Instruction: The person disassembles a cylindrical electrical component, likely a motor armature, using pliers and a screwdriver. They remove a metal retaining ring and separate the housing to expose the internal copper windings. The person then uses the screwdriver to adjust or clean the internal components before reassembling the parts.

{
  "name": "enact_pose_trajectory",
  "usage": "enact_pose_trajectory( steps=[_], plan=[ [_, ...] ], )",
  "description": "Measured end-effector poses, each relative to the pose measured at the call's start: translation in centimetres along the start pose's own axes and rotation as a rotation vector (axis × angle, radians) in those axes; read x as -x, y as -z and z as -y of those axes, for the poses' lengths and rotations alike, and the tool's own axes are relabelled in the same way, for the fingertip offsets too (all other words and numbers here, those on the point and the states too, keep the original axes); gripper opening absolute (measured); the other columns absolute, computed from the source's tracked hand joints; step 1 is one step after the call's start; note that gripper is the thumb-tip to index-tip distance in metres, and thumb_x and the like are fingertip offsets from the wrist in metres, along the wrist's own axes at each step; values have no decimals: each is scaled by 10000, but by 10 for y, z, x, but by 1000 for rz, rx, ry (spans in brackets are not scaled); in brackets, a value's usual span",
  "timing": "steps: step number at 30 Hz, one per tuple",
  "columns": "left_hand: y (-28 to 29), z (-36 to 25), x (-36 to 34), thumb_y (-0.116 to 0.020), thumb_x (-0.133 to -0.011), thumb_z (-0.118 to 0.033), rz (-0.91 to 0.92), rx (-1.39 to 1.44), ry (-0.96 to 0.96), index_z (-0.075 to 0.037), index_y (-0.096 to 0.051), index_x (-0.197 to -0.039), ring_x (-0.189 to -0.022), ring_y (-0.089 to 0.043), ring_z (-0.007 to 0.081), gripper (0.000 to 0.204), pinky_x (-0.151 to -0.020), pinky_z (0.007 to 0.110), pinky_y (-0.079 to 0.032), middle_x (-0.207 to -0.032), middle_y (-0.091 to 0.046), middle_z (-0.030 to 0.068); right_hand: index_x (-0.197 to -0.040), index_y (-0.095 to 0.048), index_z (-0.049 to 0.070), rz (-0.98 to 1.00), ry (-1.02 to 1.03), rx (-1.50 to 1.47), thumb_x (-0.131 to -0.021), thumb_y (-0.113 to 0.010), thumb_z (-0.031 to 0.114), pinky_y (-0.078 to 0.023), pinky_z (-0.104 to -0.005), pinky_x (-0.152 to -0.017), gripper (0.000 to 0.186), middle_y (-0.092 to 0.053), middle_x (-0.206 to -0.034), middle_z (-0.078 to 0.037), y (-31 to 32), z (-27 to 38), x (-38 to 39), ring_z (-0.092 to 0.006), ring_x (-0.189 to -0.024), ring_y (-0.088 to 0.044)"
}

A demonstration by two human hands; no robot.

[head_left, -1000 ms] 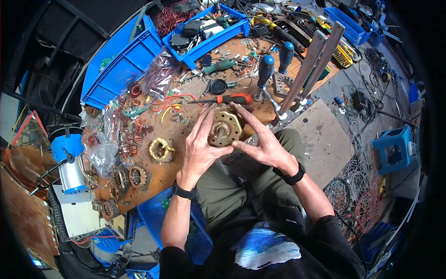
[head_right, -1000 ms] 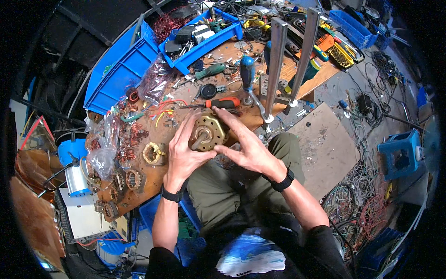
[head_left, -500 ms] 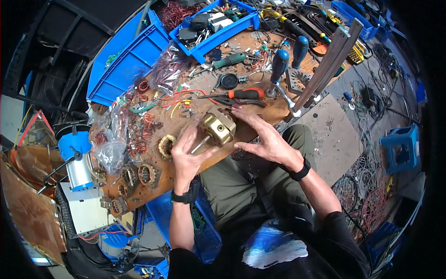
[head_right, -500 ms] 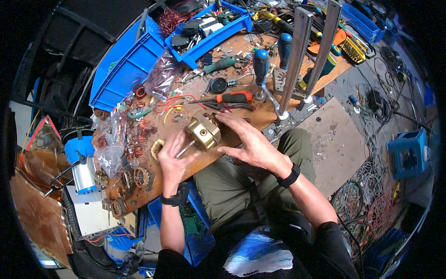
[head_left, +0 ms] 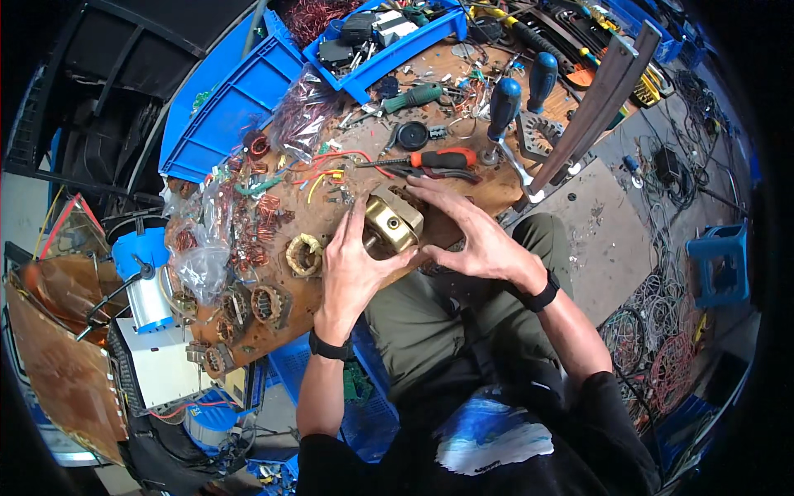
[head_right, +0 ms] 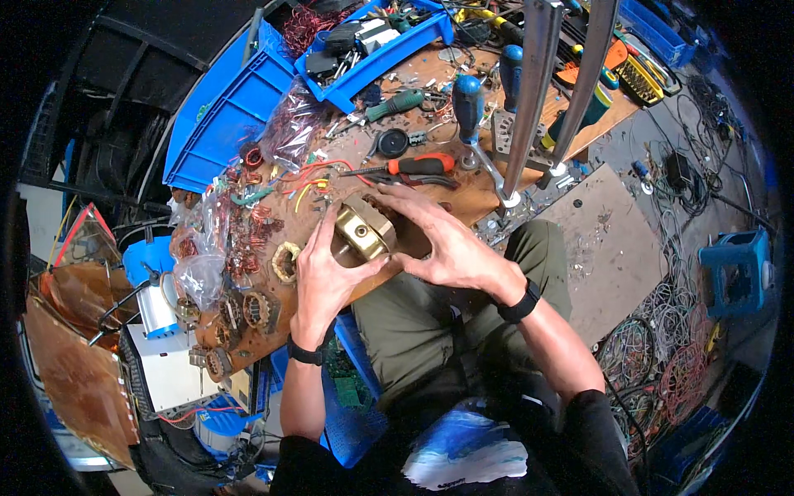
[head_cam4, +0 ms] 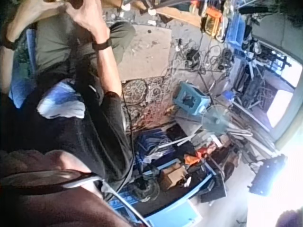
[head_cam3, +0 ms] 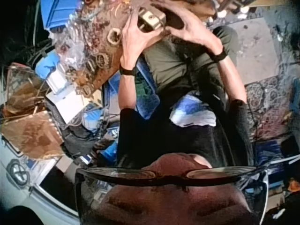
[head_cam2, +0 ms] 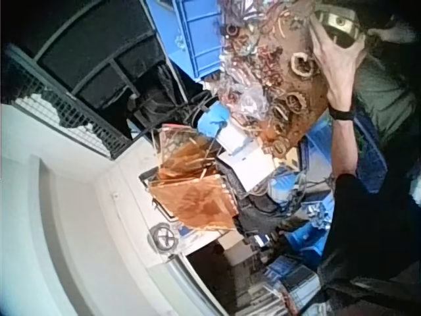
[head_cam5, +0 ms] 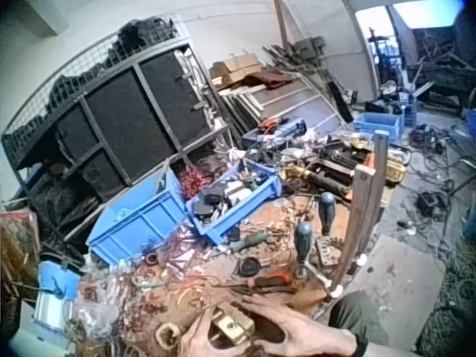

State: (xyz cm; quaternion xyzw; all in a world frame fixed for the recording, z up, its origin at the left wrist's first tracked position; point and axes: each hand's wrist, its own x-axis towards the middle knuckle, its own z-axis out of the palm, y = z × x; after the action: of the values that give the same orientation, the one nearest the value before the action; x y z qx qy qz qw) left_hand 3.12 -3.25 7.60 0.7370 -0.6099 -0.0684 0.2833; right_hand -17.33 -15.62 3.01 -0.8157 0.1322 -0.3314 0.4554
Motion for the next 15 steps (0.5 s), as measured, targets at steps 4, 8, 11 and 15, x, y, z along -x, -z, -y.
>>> enact_pose_trajectory(
  steps=[4,8,11,15],
  plan=[
    [7,0,0,-1001,-651,-266,85,9,-106,20,-528,-1532,-1293,-673,399,1040,-1090,469,-557,-1443,-640,274,-1635,-355,-1,104,57,61,-743,-915,145,-314,-489,-1307,1063,-421,-1661,-240,12,1,-21,-401,-1564,-377],
    [3,19,0,-991,-646,-247,92,-61,-367,5,-546,-1521,-1361,-626,400,1013,-1188,501,-488,-1477,-640,207,-1605,-361,-27,292,163,167,-660,-990,208,-369,-473,-1272,1159,-459,-1613,-269,16,-2,-38,-410,-1516,-439],
    [3,21,2,-992,-650,-265,74,-100,-423,-10,-560,-1510,-1376,-614,378,995,-1213,539,-454,-1478,-642,179,-1604,-343,-25,313,124,128,-643,-998,216,-408,-464,-1243,1187,-479,-1590,-277,13,-9,-37,-417,-1496,-459],
    [13,9,3,-984,-663,-340,67,-282,-430,-29,-567,-1502,-1377,-617,324,988,-1234,593,-401,-1470,-649,139,-1577,-365,-9,300,86,135,-656,-988,198,-461,-484,-1185,1131,-519,-1546,-277,12,-11,-32,-433,-1452,-498]
  ],
)
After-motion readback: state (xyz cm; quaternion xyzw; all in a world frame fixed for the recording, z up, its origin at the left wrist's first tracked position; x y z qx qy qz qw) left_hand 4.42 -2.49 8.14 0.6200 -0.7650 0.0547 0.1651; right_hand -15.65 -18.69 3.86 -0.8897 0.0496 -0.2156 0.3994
